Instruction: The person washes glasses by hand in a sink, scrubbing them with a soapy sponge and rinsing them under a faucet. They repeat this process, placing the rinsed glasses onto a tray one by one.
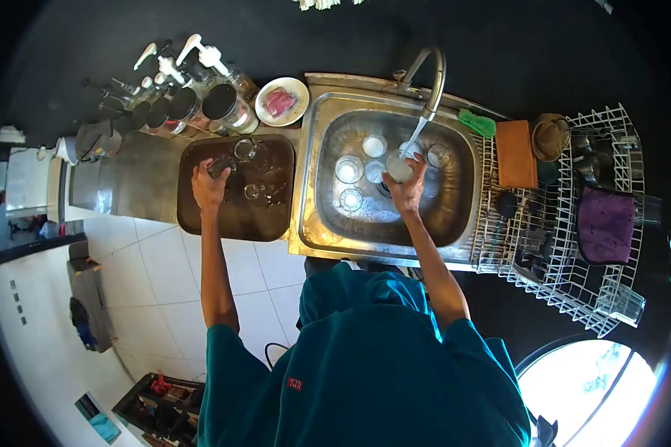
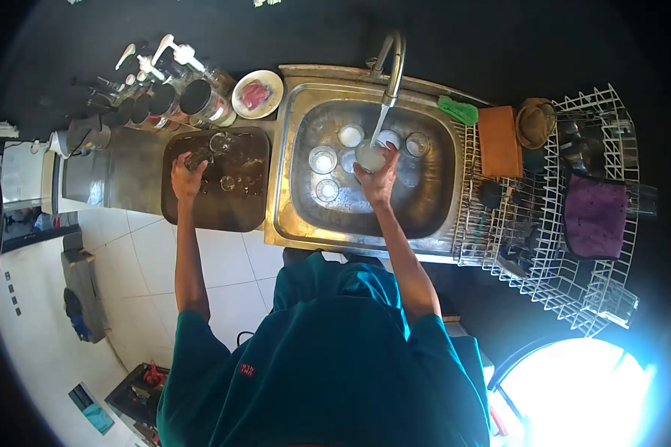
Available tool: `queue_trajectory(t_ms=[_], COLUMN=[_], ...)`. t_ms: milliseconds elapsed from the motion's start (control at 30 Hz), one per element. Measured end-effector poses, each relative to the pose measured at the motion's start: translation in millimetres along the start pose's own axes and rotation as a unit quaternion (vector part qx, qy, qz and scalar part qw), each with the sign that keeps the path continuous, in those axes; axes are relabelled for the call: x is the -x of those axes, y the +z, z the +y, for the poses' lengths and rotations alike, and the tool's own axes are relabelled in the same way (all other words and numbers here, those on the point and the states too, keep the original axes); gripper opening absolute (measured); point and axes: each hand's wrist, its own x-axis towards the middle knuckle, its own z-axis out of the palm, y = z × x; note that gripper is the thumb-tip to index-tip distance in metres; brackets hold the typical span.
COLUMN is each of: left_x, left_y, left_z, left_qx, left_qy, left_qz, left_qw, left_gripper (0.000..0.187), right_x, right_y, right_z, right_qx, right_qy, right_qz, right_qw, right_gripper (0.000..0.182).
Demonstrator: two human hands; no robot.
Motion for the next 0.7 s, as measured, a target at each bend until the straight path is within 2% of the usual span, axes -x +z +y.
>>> queue_trajectory(t_ms=[67, 100, 167, 267, 400, 433, 467, 500, 533, 567, 600, 633, 667, 700], left_x=[-18, -24, -38, -40, -33, -30, -27, -24, -19, -13, -4, 10, 21, 32], left_y=[28, 33, 46, 45, 52, 50, 49, 44, 39, 32, 21, 6, -2, -1], left_z=[-19, -18, -11, 8, -8, -14, -19, -17, -15, -13, 2, 31, 60, 83], left_qx=[-0.074, -0.068, -0.176, -0.21, -0.194, -0.14, -0.085, -0.087, -0.004, 0.079, 0.077, 0.081, 0.086, 0.126], left_qy=[0.009, 0.018, -0.042, -0.04, -0.015, -0.004, 0.007, 0.012, 0.005, -0.002, 0.002, -0.01, -0.023, 0.012], left_qz=[-0.018, -0.025, -0.094, -0.119, -0.102, -0.08, -0.059, -0.057, 0.016, 0.087, 0.088, 0.173, 0.257, 0.299], left_qw=[0.997, 0.997, 0.979, 0.97, 0.976, 0.987, 0.995, 0.995, 1.0, 0.993, 0.993, 0.981, 0.962, 0.946], left_gripper=[0.054, 0.054, 0.06, 0.064, 0.07, 0.069, 0.069, 0.069, 0.06, 0.051, 0.051, 0.042, 0.033, 0.025], right_x=[-4, -3, -11, -18, -23, -22, -20, -21, -23, -23, -24, -25, -26, -26], right_y=[5, 7, 10, 10, 1, 0, 0, -1, -5, -8, -10, -10, -7, -6], right_z=[-11, -14, -12, -16, -27, -24, -21, -19, -21, -22, -23, -20, -14, -11], right_qx=[-0.007, -0.012, -0.024, -0.046, -0.145, -0.148, -0.231, -0.312, -0.316, -0.314, -0.312, -0.316, -0.378, -0.437], right_qy=[0.007, 0.023, 0.01, 0.031, 0.031, 0.033, 0.07, 0.104, 0.103, 0.15, 0.196, 0.195, 0.193, 0.19], right_qz=[0.021, 0.023, 0.032, 0.014, -0.028, -0.025, -0.043, -0.061, -0.058, -0.067, -0.076, -0.075, -0.07, -0.067], right_qw=[1.0, 0.999, 0.999, 0.998, 0.989, 0.988, 0.969, 0.942, 0.941, 0.935, 0.926, 0.925, 0.903, 0.876], right_gripper=[0.082, 0.081, 0.079, 0.08, 0.075, 0.075, 0.071, 0.067, 0.067, 0.065, 0.062, 0.062, 0.062, 0.062])
